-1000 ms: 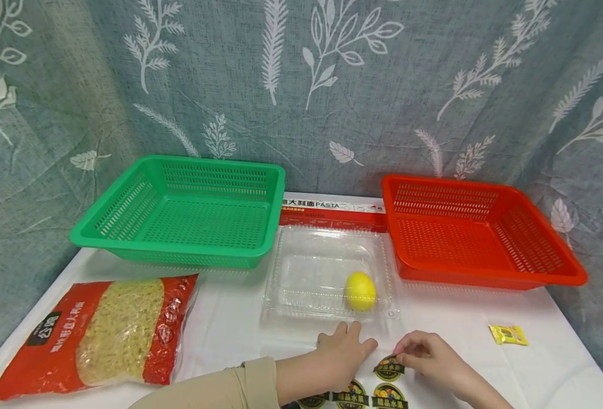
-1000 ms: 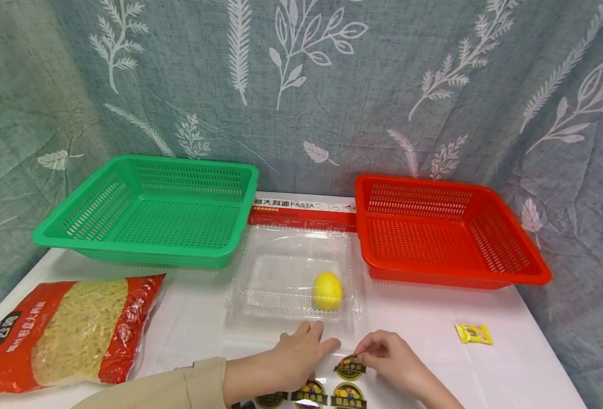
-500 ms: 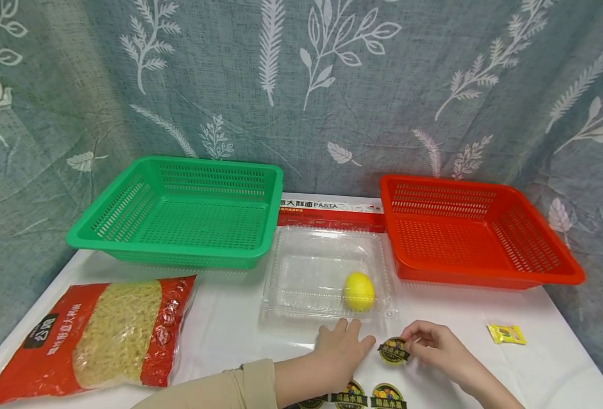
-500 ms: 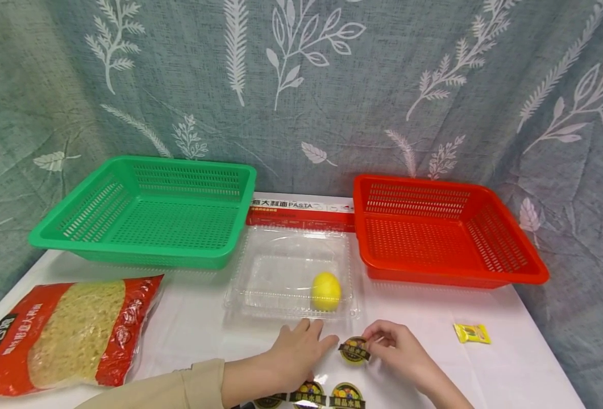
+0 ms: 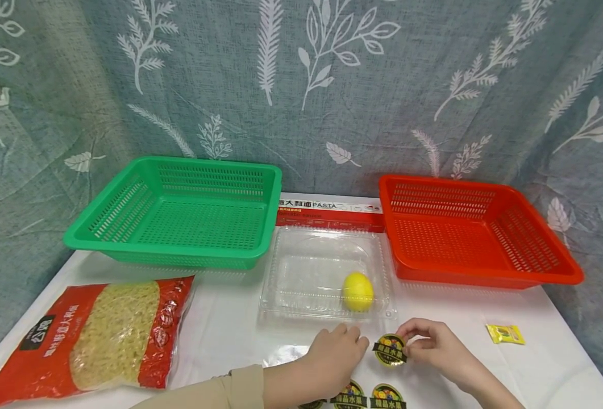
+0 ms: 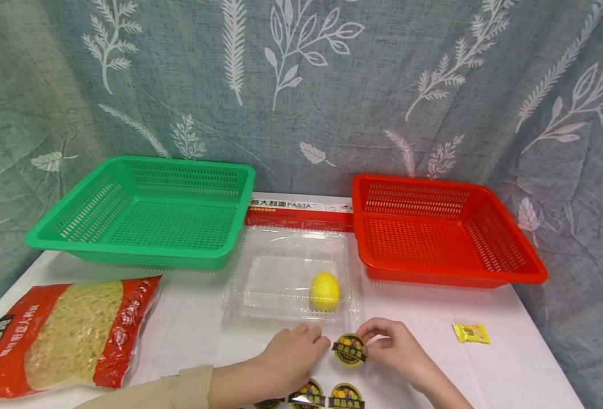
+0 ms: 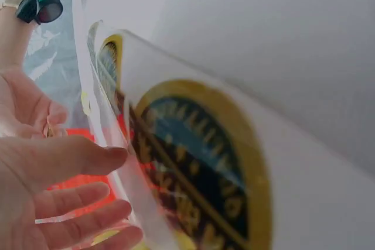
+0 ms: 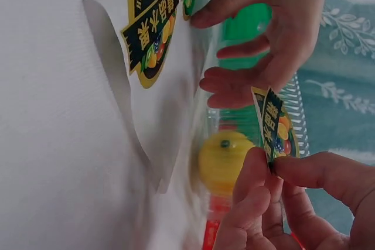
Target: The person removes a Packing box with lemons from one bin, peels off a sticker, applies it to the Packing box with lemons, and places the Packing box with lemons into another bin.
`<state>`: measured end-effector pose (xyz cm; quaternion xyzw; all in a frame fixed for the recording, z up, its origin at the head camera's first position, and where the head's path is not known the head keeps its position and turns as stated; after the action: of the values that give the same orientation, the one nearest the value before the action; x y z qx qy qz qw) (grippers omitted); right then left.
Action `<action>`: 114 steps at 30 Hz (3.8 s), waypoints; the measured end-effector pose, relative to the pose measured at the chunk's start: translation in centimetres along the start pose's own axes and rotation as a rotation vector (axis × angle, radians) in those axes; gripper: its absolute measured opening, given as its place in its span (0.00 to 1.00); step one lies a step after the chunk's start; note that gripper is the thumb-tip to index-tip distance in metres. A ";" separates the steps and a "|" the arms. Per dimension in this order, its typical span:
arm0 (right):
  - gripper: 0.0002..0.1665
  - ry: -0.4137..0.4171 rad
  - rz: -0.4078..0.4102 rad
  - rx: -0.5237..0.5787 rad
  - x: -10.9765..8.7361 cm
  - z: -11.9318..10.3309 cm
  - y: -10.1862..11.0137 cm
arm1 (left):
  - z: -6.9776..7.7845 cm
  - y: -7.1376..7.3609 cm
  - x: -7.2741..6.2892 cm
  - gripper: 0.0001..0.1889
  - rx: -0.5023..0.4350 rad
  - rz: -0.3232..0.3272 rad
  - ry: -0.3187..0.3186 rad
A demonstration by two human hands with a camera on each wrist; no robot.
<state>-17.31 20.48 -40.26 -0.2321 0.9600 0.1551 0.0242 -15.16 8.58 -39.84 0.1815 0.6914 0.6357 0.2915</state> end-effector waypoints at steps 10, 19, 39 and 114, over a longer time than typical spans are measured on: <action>0.17 0.056 0.013 0.038 0.4 -1.4 -0.2 | -1.6 2.0 -0.4 0.16 -0.417 0.115 -0.017; 0.17 0.113 0.047 0.016 1.0 -3.0 -0.5 | -3.8 4.0 -1.1 0.07 -0.803 0.306 0.003; 0.17 0.210 0.115 0.036 2.6 -6.0 -1.3 | -6.9 5.2 -1.9 0.08 -1.068 0.416 -0.025; 0.13 0.122 0.320 -0.482 12.2 -7.7 -0.1 | -13.6 6.9 1.0 0.14 -0.508 0.567 0.408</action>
<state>-28.01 12.69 -34.39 -0.0856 0.9195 0.3664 -0.1140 -25.37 -0.50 -32.89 0.1571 0.4793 0.8635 -0.0019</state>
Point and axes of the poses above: each hand's wrist, its own x-axis towards the middle knuckle, its own y-axis out of the back of the hand, z = x × y, the point moved 9 cm from there along x, towards the middle knuckle, and after that the axes turned 4 degrees about y, right-handed, at the moved point
